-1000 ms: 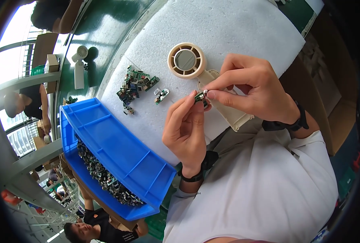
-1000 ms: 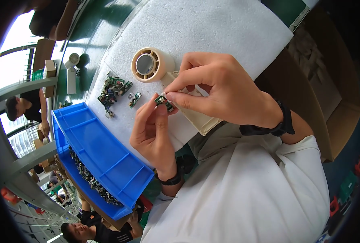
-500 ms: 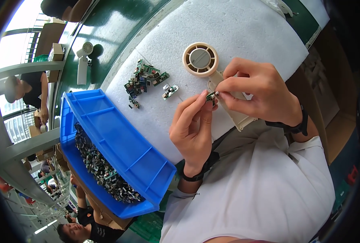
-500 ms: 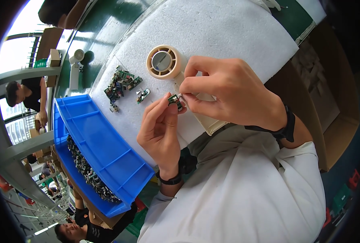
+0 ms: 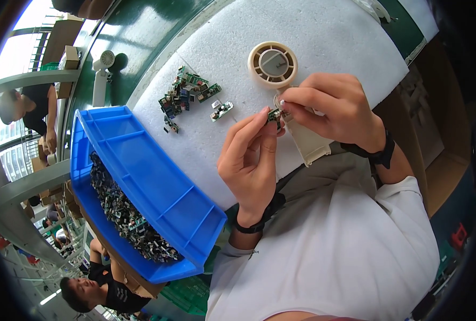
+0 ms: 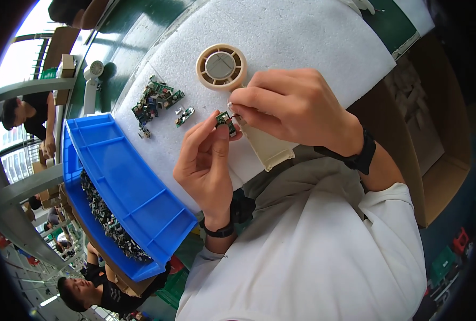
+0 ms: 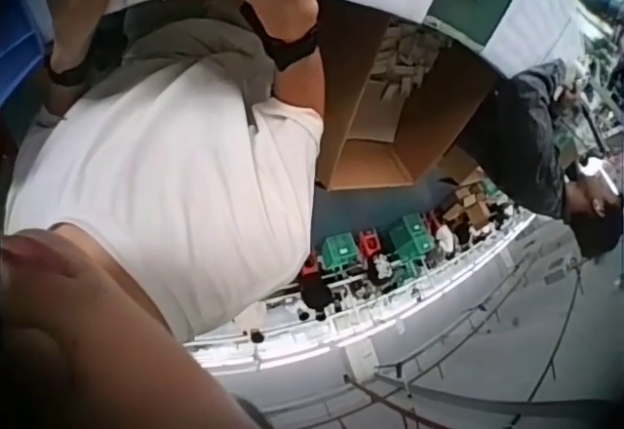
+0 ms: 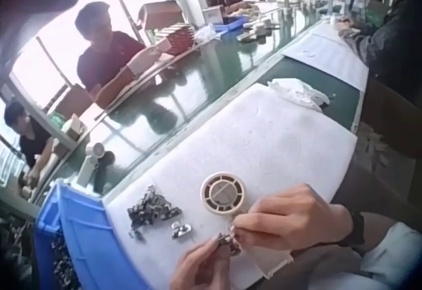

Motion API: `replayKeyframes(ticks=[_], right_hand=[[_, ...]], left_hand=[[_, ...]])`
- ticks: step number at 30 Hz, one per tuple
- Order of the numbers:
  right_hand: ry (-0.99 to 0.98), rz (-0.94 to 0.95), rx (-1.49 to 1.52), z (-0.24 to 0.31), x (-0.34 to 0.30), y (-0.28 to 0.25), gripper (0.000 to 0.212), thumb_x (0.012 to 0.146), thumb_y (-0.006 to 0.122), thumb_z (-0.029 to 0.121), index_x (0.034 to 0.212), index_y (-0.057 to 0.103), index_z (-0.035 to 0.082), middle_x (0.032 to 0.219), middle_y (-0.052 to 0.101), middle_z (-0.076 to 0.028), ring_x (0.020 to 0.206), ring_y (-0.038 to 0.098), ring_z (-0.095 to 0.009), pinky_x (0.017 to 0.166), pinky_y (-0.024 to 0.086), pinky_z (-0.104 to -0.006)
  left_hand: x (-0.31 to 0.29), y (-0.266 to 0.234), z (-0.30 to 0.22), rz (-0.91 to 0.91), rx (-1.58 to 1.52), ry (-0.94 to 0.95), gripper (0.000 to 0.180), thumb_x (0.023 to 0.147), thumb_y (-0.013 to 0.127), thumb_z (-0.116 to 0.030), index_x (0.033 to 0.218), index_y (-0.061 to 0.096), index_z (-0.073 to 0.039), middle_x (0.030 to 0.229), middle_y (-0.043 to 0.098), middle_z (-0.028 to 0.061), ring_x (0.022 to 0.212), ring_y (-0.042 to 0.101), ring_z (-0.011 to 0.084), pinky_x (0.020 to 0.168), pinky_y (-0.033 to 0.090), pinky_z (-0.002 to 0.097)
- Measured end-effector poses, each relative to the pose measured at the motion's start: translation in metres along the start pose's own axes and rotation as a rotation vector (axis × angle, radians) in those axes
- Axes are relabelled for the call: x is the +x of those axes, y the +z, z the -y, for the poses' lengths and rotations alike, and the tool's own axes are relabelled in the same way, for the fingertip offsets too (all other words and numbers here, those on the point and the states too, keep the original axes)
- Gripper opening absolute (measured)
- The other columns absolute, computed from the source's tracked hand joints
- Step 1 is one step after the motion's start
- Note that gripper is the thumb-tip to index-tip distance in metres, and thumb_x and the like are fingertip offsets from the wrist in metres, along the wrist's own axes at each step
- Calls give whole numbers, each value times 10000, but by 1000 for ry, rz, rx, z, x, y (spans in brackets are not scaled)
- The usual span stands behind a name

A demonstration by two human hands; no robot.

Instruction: Assembling small electronic components into a circular plastic housing on a factory production line.

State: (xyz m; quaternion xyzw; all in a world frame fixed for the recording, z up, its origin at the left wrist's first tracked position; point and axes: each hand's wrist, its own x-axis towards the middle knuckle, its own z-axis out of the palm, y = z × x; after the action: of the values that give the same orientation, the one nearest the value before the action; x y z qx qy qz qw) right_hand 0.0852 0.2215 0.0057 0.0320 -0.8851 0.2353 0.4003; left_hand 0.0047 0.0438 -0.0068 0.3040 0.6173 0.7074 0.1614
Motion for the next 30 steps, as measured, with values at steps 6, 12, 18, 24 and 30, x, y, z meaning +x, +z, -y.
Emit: replayKeyframes(ticks=[6, 12, 18, 24, 30], right_hand=[[131, 26, 123, -6, 0, 2, 185, 768, 851, 53, 911, 737, 82, 733, 646, 2, 526, 541, -68, 458, 421, -222], [120, -4, 113, -2, 3, 4, 150, 809, 831, 39, 921, 738, 75, 743, 648, 8, 539, 521, -43, 459, 396, -210], [183, -14, 95, 0, -4, 2, 137, 835, 811, 26, 946, 736, 54, 745, 638, -4, 556, 514, -53, 488, 388, -213], [177, 25, 49, 5, -1, 1, 127, 861, 781, 12, 977, 735, 37, 746, 635, -11, 574, 523, -68, 513, 402, -223], [225, 50, 45, 5, 0, 4, 122, 872, 767, 21, 990, 750, 47, 736, 632, -25, 558, 521, -69, 491, 395, -230]], left_hand=[[9, 1, 2, 4, -43, 16, 299, 940, 630, 116, 1230, 671, 58, 1147, 652, 142, 970, 711, 193, 851, 608, 300], [8, 0, 5, -10, -61, 48, 293, 940, 635, 109, 1222, 681, 41, 1123, 660, 128, 969, 711, 186, 843, 611, 290], [6, 0, 4, 2, -76, 29, 280, 935, 634, 111, 1202, 688, 42, 1101, 669, 117, 955, 716, 182, 848, 610, 286], [8, -1, 7, -3, -94, 50, 282, 924, 644, 108, 1192, 693, 35, 1086, 679, 115, 943, 720, 174, 840, 612, 284], [6, 1, 5, -1, -24, 68, 272, 927, 656, 90, 1190, 693, 32, 1084, 683, 117, 941, 723, 181, 836, 609, 290]])
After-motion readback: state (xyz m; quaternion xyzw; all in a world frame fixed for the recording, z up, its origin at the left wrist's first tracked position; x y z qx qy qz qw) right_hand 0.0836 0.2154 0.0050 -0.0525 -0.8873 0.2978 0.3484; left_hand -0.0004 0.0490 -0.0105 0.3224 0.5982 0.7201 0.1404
